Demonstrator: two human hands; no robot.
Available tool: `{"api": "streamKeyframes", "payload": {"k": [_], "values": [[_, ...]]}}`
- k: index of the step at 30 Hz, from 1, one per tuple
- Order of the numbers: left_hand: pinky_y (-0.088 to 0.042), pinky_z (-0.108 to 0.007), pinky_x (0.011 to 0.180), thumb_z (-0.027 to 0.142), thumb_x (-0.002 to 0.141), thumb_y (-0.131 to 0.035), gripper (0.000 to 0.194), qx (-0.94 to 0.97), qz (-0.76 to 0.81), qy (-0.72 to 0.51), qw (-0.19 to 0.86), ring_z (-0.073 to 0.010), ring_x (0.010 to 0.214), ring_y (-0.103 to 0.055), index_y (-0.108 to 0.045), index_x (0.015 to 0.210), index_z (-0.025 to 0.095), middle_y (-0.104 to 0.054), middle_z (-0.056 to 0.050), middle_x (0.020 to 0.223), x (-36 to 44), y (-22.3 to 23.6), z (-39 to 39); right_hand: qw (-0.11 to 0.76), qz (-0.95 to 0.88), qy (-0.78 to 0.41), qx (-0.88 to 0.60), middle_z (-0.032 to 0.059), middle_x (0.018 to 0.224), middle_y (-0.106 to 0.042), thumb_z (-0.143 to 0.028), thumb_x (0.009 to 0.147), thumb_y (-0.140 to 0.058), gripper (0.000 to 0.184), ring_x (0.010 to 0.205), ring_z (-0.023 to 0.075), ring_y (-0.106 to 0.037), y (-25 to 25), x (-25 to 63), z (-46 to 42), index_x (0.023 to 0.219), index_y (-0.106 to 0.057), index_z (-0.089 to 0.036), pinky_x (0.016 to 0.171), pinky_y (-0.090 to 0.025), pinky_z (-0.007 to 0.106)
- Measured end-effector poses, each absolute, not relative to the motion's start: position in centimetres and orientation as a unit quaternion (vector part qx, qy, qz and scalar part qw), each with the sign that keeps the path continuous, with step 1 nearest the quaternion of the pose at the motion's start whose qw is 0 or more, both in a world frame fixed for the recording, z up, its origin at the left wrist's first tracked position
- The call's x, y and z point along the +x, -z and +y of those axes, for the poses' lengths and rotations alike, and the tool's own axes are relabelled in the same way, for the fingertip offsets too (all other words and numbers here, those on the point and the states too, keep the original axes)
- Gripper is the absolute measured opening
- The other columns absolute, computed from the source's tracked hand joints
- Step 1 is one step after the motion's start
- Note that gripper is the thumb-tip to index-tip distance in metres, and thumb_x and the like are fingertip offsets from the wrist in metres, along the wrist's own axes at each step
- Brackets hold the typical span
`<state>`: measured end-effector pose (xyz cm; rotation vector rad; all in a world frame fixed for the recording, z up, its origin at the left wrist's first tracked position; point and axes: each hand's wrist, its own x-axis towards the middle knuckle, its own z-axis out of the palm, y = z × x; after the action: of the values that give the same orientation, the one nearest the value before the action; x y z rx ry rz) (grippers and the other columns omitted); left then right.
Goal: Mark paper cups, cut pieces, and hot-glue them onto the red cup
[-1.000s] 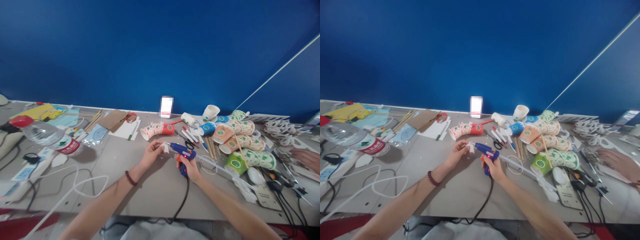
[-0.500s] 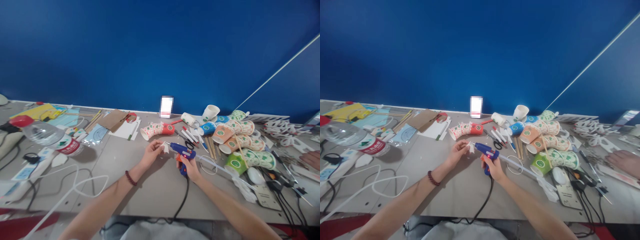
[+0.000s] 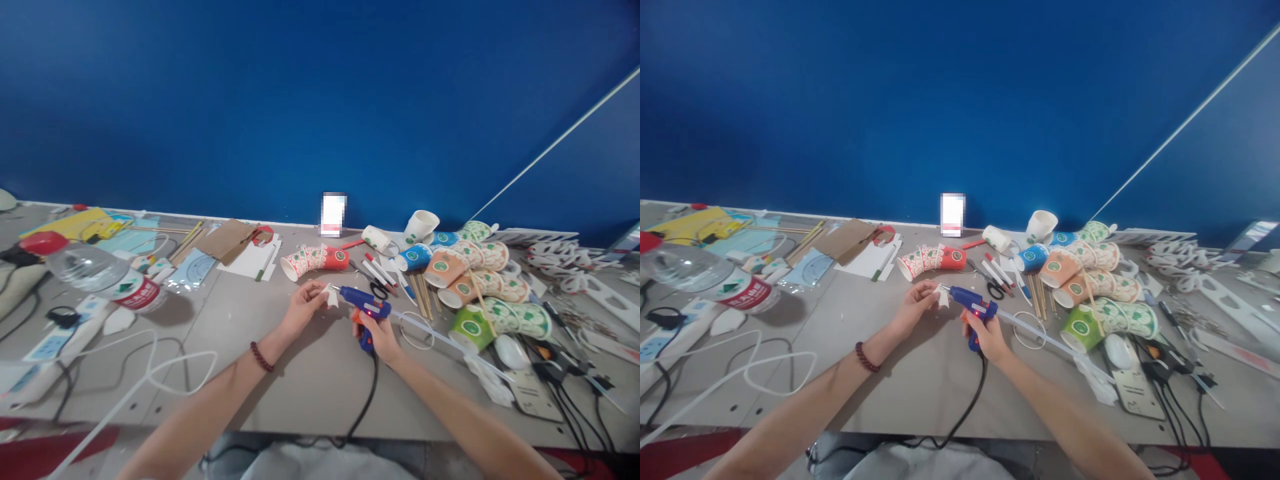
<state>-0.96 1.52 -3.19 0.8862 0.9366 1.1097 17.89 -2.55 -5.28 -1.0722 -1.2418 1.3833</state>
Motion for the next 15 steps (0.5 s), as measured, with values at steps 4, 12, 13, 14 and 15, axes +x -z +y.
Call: {"api": "streamKeyframes", "payload": {"k": [4,12,13,14,15], "values": [[-0.052,-0.024,0.064,0.042,0.062,-0.080,0.039,0.386,0.411,-0.490,0.664,-0.0094,0.056,-0.059,-0.061,0.085,0.016,-0.068,-0.001,0.069,-0.97,3.34,1.53,0.478,-0.505,-0.565,-0.444,-0.0008,0.052,-0.057,-0.055,0.081,-0.056,0.038,0.046,0.0109,-0.049,5.35,17.90,-2.52,0.079,-0.058,-0.017,0.048,-0.041,0.024],[-0.053,-0.028,0.067,0.042,0.061,-0.081,0.041,0.382,0.412,-0.495,0.663,-0.0094,0.055,-0.058,-0.062,0.086,0.015,-0.067,0.000,0.066,-0.99,3.50,1.69,0.474,-0.507,-0.567,-0.444,-0.0006,0.053,-0.058,-0.054,0.081,-0.057,0.038,0.047,0.0110,-0.050,5.62,17.96,-2.57,0.079,-0.058,-0.017,0.048,-0.041,0.024],[-0.053,-0.028,0.066,0.042,0.061,-0.081,0.042,0.382,0.412,-0.495,0.663,-0.0095,0.055,-0.058,-0.062,0.086,0.015,-0.067,0.000,0.067,-1.00,3.48,1.68,0.475,-0.505,-0.570,-0.442,-0.0008,0.052,-0.058,-0.055,0.081,-0.057,0.038,0.046,0.0109,-0.050,5.58,17.94,-2.56,0.079,-0.058,-0.017,0.048,-0.041,0.024],[-0.053,-0.027,0.067,0.043,0.061,-0.080,0.042,0.383,0.412,-0.495,0.662,-0.0096,0.056,-0.058,-0.062,0.086,0.015,-0.067,-0.001,0.068,-1.00,3.46,1.68,0.476,-0.502,-0.573,-0.439,-0.0009,0.052,-0.058,-0.055,0.081,-0.057,0.038,0.046,0.0107,-0.049,5.54,17.92,-2.55,0.079,-0.058,-0.017,0.048,-0.041,0.023],[-0.053,-0.027,0.067,0.043,0.061,-0.080,0.042,0.385,0.412,-0.495,0.661,-0.0099,0.056,-0.059,-0.062,0.086,0.015,-0.068,-0.001,0.069,-1.01,3.45,1.68,0.478,-0.501,-0.574,-0.437,-0.0011,0.052,-0.057,-0.055,0.081,-0.057,0.038,0.045,0.0105,-0.049,5.51,17.91,-2.52,0.079,-0.058,-0.017,0.048,-0.041,0.023]]}}
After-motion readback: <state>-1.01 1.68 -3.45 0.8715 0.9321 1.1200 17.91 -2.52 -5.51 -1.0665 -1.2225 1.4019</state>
